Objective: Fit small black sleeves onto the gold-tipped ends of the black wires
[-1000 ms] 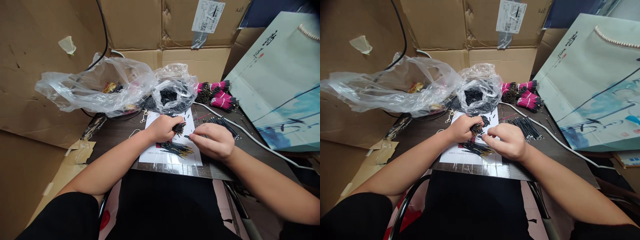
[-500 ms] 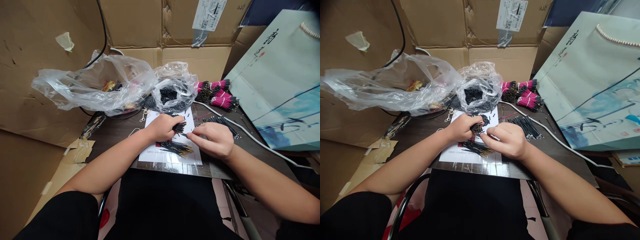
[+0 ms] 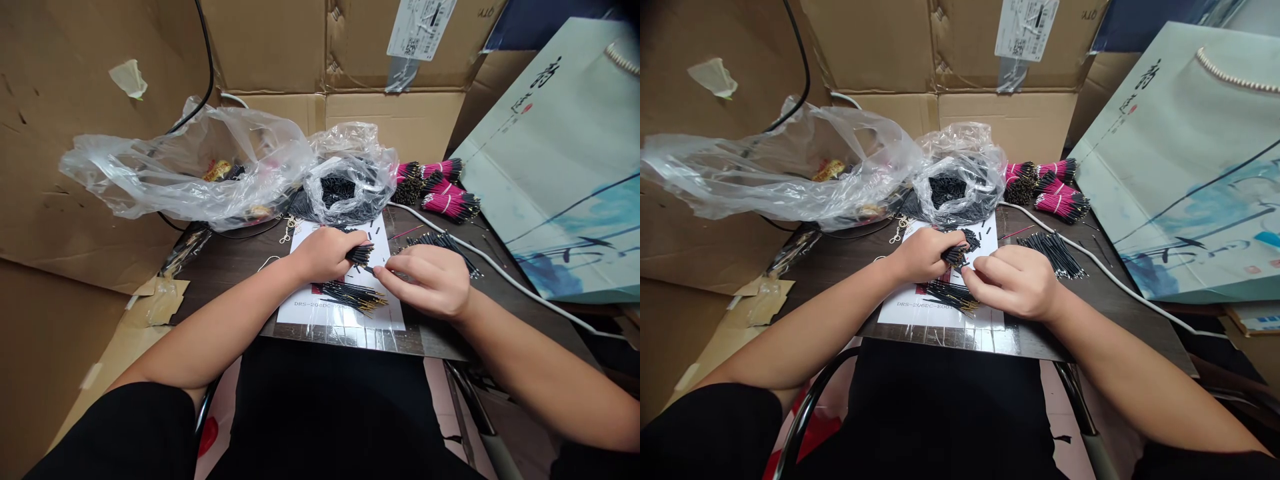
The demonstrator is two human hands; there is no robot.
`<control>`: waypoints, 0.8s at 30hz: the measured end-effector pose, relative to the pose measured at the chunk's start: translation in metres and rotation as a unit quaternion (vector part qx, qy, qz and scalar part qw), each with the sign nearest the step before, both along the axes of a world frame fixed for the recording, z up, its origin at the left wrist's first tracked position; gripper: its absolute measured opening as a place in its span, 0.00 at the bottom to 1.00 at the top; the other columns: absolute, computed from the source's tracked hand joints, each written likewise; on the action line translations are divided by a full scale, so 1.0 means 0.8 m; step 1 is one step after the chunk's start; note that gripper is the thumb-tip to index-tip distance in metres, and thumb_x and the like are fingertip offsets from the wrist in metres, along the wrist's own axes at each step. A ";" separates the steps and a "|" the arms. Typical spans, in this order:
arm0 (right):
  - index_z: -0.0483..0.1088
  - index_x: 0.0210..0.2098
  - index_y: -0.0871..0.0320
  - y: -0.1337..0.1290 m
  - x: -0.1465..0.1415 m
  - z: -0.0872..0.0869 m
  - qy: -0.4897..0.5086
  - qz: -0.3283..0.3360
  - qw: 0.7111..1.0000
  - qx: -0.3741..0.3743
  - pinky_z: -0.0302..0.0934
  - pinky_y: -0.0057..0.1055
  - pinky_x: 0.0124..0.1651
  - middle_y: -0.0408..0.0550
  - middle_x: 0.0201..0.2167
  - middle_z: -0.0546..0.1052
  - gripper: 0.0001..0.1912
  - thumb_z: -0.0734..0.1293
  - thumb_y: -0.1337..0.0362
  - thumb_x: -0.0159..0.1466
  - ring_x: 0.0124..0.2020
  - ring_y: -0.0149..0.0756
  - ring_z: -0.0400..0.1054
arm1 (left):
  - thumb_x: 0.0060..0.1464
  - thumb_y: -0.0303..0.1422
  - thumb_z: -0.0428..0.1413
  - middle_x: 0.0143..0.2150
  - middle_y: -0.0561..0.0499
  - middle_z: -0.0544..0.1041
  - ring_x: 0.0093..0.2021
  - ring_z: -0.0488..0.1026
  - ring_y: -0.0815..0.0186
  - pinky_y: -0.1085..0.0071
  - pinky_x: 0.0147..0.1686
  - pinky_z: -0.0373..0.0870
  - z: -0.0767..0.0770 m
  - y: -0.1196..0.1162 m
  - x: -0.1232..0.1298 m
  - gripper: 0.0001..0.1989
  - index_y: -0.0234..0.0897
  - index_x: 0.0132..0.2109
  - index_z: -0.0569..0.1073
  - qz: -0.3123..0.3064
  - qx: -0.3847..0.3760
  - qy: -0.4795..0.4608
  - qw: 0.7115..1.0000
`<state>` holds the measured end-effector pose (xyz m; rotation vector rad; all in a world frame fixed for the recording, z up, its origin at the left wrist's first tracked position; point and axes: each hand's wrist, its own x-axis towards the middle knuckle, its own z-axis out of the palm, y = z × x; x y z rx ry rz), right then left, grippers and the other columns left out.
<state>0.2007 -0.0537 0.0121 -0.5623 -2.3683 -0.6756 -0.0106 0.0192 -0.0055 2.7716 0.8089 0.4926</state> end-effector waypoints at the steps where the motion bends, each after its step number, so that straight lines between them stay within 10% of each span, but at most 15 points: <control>1: 0.71 0.39 0.54 0.000 0.000 0.000 -0.003 -0.004 1.000 0.000 0.63 0.28 0.31 0.42 0.30 0.77 0.08 0.68 0.70 0.60 0.27 0.28 0.68 | 0.50 0.29 0.48 0.30 0.53 0.76 0.31 0.73 0.62 0.69 0.32 0.62 0.000 0.000 0.000 0.10 0.40 0.40 0.70 0.002 0.002 0.000 1.000; 24: 0.72 0.39 0.55 -0.005 -0.001 0.004 -0.003 0.026 1.000 -0.011 0.68 0.31 0.34 0.44 0.29 0.77 0.10 0.71 0.71 0.57 0.31 0.32 0.70 | 0.53 0.31 0.48 0.28 0.52 0.76 0.31 0.73 0.62 0.70 0.30 0.60 0.001 -0.002 -0.001 0.08 0.40 0.39 0.70 0.004 0.024 0.005 1.000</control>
